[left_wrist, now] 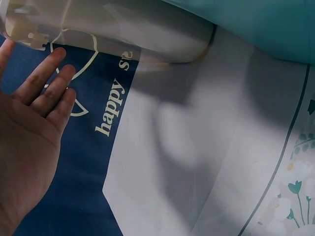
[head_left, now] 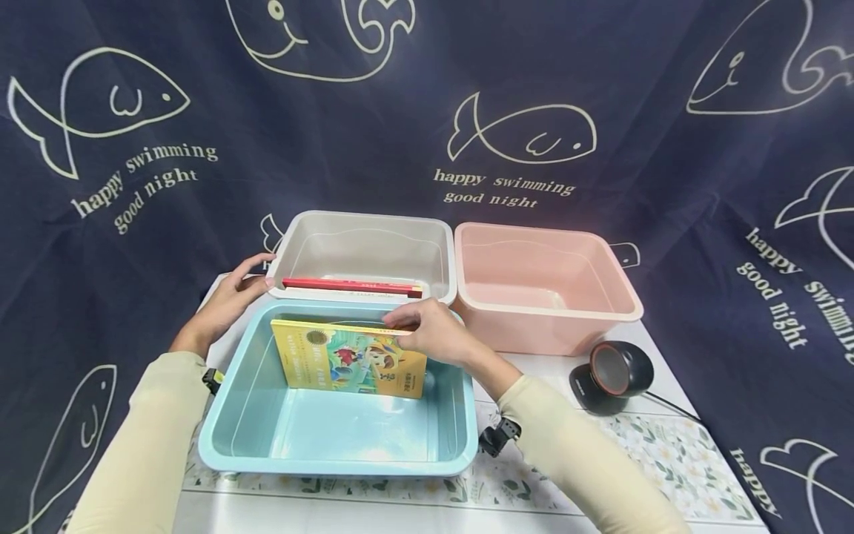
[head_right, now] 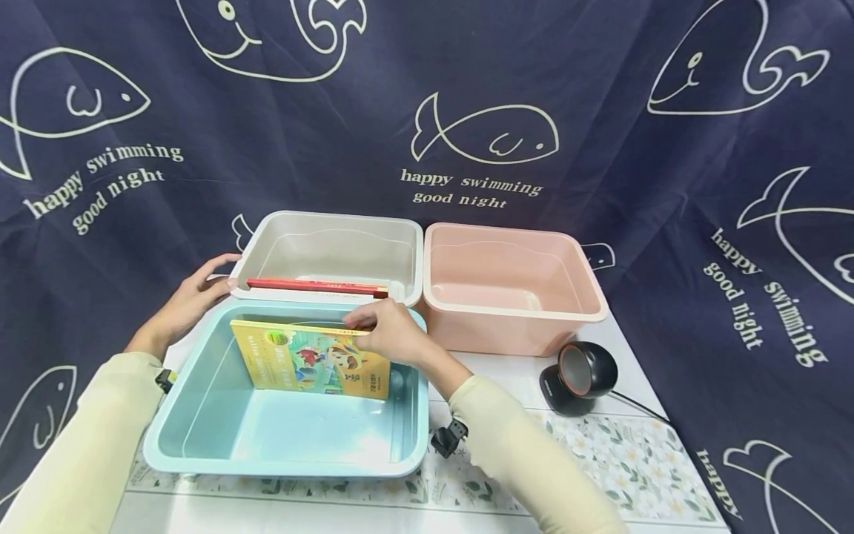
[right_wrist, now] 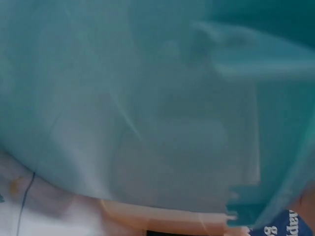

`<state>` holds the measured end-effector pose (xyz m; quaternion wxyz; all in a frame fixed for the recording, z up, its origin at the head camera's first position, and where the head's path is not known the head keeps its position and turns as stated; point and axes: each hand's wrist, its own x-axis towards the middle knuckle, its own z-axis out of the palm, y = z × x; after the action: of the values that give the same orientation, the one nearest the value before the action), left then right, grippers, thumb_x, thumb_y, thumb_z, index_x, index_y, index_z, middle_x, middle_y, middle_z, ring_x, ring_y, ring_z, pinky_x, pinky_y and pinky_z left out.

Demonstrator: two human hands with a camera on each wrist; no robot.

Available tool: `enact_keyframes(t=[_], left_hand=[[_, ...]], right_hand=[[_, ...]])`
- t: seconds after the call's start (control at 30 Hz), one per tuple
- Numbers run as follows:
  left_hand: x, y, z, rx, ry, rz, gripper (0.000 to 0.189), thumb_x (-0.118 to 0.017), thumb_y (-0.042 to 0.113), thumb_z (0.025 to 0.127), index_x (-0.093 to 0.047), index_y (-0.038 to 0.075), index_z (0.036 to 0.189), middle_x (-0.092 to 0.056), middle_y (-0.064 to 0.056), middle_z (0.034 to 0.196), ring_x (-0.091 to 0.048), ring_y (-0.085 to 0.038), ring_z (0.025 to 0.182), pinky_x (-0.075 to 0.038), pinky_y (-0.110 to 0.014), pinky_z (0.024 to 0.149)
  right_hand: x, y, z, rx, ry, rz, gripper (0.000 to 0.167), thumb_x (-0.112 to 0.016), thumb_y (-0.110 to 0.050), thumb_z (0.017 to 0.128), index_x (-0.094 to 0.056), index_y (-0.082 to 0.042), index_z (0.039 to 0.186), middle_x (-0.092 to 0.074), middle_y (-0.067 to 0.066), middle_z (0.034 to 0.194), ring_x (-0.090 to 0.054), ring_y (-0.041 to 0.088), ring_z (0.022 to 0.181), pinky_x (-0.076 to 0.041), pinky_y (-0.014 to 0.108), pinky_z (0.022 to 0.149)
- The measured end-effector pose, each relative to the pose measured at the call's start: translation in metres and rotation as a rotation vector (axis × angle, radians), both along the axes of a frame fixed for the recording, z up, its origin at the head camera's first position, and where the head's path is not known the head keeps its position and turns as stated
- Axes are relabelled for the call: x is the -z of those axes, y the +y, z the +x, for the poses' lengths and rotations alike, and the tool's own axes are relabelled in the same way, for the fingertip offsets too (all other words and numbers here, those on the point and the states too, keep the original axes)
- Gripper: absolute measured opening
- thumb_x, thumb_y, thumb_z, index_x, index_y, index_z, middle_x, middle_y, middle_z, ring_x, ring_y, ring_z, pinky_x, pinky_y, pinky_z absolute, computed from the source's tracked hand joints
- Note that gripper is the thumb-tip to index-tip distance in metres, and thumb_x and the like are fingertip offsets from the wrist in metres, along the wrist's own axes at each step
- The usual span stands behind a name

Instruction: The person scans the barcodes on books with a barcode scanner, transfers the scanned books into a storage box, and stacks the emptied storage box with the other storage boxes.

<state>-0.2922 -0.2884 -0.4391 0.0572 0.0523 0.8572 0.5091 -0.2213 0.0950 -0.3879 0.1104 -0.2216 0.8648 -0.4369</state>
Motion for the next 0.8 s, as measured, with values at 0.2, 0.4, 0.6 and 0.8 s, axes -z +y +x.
enact_keyframes(t=[0.2, 0.4, 0.6, 0.8], left_hand=[[0.0001, 0.0019, 0.0000, 0.002, 0.001, 0.003, 0.069, -0.056, 0.049, 0.105, -0.024, 0.033, 0.164, -0.044, -0.025, 0.159, -0.043, -0.045, 0.146, -0.029, -0.071, 0.119], [-0.0003, 0.0012, -0.0004, -0.005, -0.003, -0.003, 0.069, -0.055, 0.049, 0.105, -0.023, 0.034, 0.164, -0.043, -0.025, 0.160, -0.041, -0.046, 0.147, -0.027, -0.073, 0.119], [0.0004, 0.0005, -0.0015, -0.005, -0.008, -0.003, 0.069, -0.054, 0.049, 0.105, -0.022, 0.034, 0.164, -0.043, -0.025, 0.160, -0.042, -0.045, 0.146, -0.027, -0.072, 0.118], [0.0025, 0.0000, -0.0014, -0.005, -0.009, 0.000, 0.069, -0.053, 0.048, 0.106, -0.021, 0.033, 0.165, -0.043, -0.025, 0.160, -0.044, -0.045, 0.145, -0.029, -0.072, 0.118]], right_hand=[[0.0039, -0.0046, -0.0002, 0.029, -0.026, 0.018, 0.028, -0.074, -0.002, 0.091, -0.079, -0.013, 0.117, -0.079, 0.005, 0.115, -0.074, 0.016, 0.104, -0.061, 0.032, 0.089], [0.0053, -0.0064, -0.0044, 0.022, -0.021, 0.004, 0.026, -0.073, -0.002, 0.092, -0.080, -0.013, 0.114, -0.079, 0.005, 0.114, -0.074, 0.014, 0.101, -0.060, 0.029, 0.085], [0.0078, -0.0074, -0.0082, 0.011, -0.033, -0.004, 0.025, -0.073, 0.000, 0.092, -0.081, -0.011, 0.112, -0.079, 0.006, 0.112, -0.073, 0.012, 0.096, -0.059, 0.027, 0.081], [0.0096, -0.0071, -0.0094, 0.004, -0.041, -0.012, 0.024, -0.073, -0.003, 0.092, -0.081, -0.013, 0.112, -0.080, 0.005, 0.112, -0.074, 0.012, 0.094, -0.059, 0.026, 0.079]])
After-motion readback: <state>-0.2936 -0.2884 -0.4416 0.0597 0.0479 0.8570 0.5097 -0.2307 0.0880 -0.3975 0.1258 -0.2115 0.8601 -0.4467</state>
